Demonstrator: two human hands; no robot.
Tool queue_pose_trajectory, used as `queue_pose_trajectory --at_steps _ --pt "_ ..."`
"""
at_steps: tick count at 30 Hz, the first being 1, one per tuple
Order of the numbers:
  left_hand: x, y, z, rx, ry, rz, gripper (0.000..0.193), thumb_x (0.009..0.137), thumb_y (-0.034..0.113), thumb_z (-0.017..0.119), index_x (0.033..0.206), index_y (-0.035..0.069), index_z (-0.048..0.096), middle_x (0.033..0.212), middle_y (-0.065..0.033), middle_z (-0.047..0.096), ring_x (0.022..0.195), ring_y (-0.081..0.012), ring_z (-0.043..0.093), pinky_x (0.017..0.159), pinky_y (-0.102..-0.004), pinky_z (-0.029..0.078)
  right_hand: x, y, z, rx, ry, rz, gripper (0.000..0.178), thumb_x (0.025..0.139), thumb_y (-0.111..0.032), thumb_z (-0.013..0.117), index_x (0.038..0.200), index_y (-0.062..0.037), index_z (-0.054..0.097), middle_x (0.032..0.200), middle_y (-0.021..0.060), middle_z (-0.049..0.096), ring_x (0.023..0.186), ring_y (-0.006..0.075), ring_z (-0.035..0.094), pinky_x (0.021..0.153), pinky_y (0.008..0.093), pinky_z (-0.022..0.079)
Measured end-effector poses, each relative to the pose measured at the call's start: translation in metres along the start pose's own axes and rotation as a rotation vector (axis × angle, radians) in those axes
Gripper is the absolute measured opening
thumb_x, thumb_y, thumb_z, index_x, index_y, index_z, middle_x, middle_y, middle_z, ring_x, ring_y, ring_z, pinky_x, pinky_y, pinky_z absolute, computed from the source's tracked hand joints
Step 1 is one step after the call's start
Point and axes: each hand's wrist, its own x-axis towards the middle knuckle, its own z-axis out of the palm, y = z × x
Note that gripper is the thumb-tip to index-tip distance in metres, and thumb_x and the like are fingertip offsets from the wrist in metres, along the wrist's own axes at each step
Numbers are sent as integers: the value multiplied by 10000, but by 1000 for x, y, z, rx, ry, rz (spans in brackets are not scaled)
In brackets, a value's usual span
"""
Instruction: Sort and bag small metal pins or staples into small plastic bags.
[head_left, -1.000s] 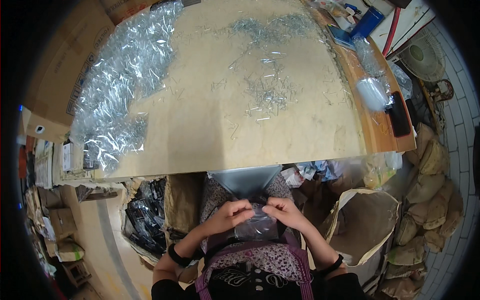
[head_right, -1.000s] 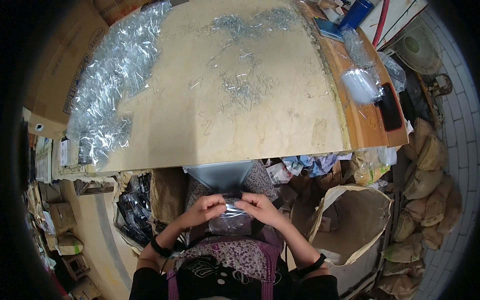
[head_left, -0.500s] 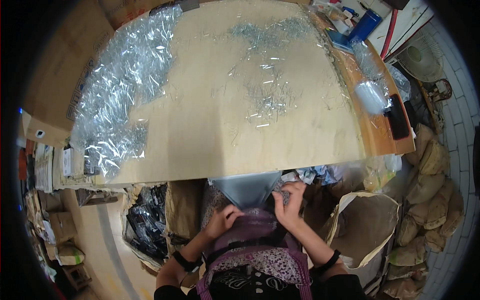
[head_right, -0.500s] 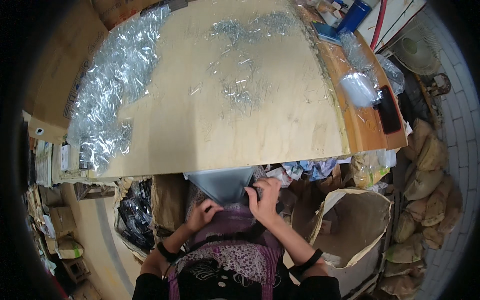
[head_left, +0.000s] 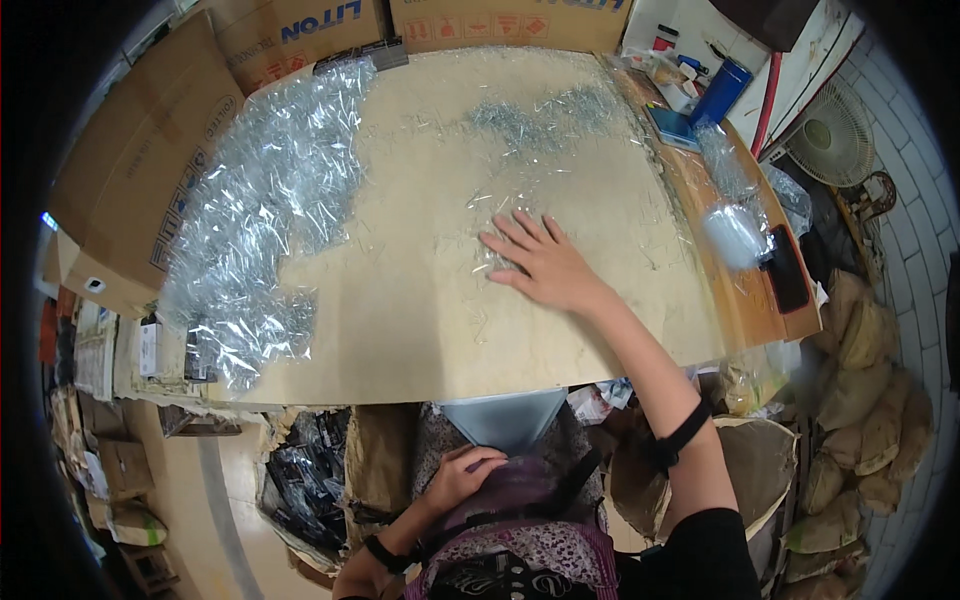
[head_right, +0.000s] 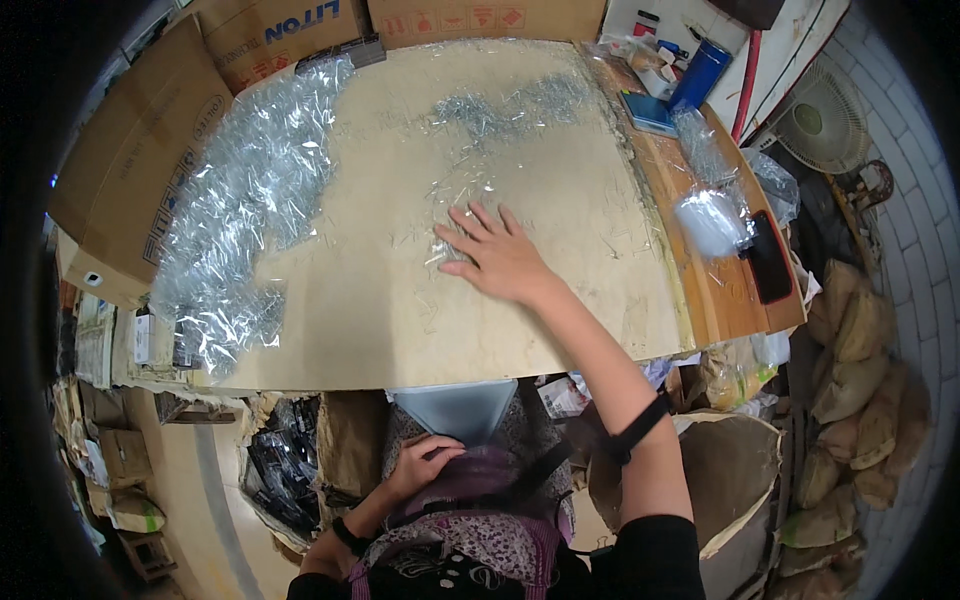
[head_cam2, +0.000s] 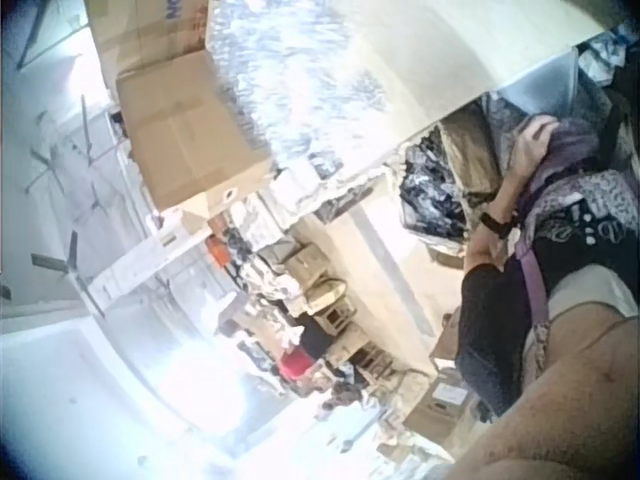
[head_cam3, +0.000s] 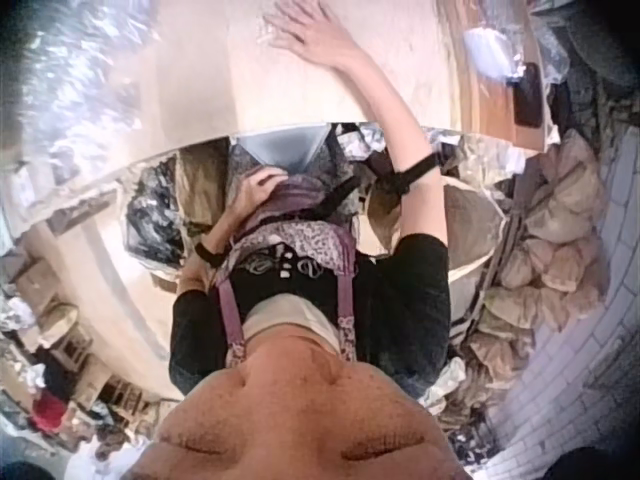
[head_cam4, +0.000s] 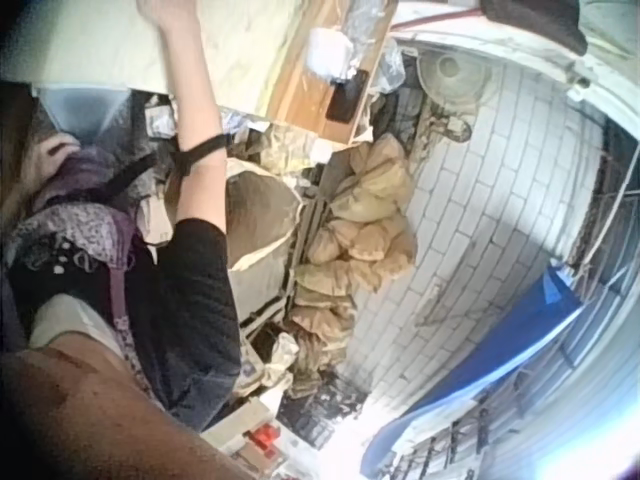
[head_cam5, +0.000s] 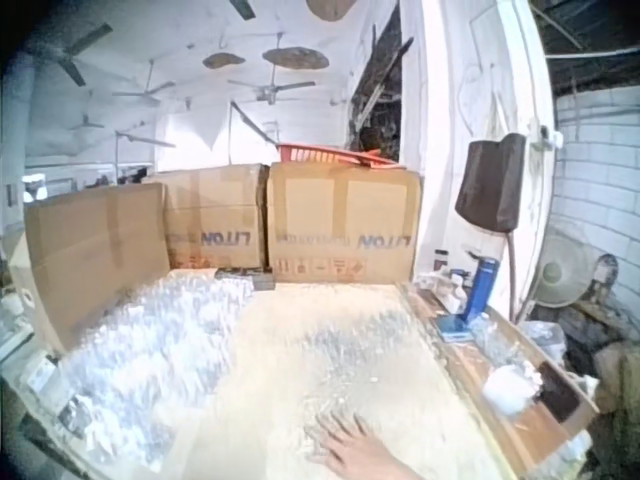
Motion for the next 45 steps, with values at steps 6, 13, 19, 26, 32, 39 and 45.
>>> queue_pose_trajectory --at_steps 6,13,19,26,32,39,45 --pt "-5 4 0 -87 37 -86 92 802 69 683 884 28 677 849 -93 673 785 -174 648 697 -277 510 -58 -30 -21 491 -3 10 550 898 -463 463 1381 -206 399 1476 90 294 1376 298 218 1115 482 173" --pt "-2 25 -4 -114 -3 -144 84 775 39 689 858 31 680 833 -77 667 789 -188 626 726 -287 496 -109 -108 -26 130 23 -43 709 748 -534 586 1360 -213 426 1448 91 338 1346 320 270 1088 542 193" --pt "-8 31 -11 -85 -32 -54 82 758 26 688 840 28 688 840 -71 679 771 -202 615 726 -297 493 -142 -116 -13 241 117 -85 696 753 -483 602 1356 -184 429 1448 101 330 1317 327 320 1080 529 214" --pt "-1 26 -7 -19 -26 -35 70 768 32 689 838 31 694 807 -61 677 742 -188 600 704 -295 485 -100 -121 -19 198 177 98 781 765 -445 617 1350 10 370 1409 229 333 1329 378 274 1080 505 222" --pt "-10 26 -8 -191 -56 -244 81 793 40 674 870 19 687 835 -75 676 803 -159 622 728 -269 492 -122 -126 -17 223 63 -32 757 771 -460 595 1338 -2 391 1408 181 358 1327 358 291 1084 480 241" --pt "-5 23 -12 -163 -89 -182 95 793 45 682 883 18 687 860 -76 672 768 -148 611 708 -271 487 -176 -118 -8 463 275 -116 457 681 -38 481 1107 -87 638 1246 91 562 1160 273 526 1047 479 313" --pt "-3 18 -7 -33 -178 -65 61 791 50 665 843 33 692 856 -79 679 777 -204 625 723 -298 495 -213 -112 11 440 490 296 317 631 51 528 913 -60 619 958 99 553 919 289 533 884 432 343"
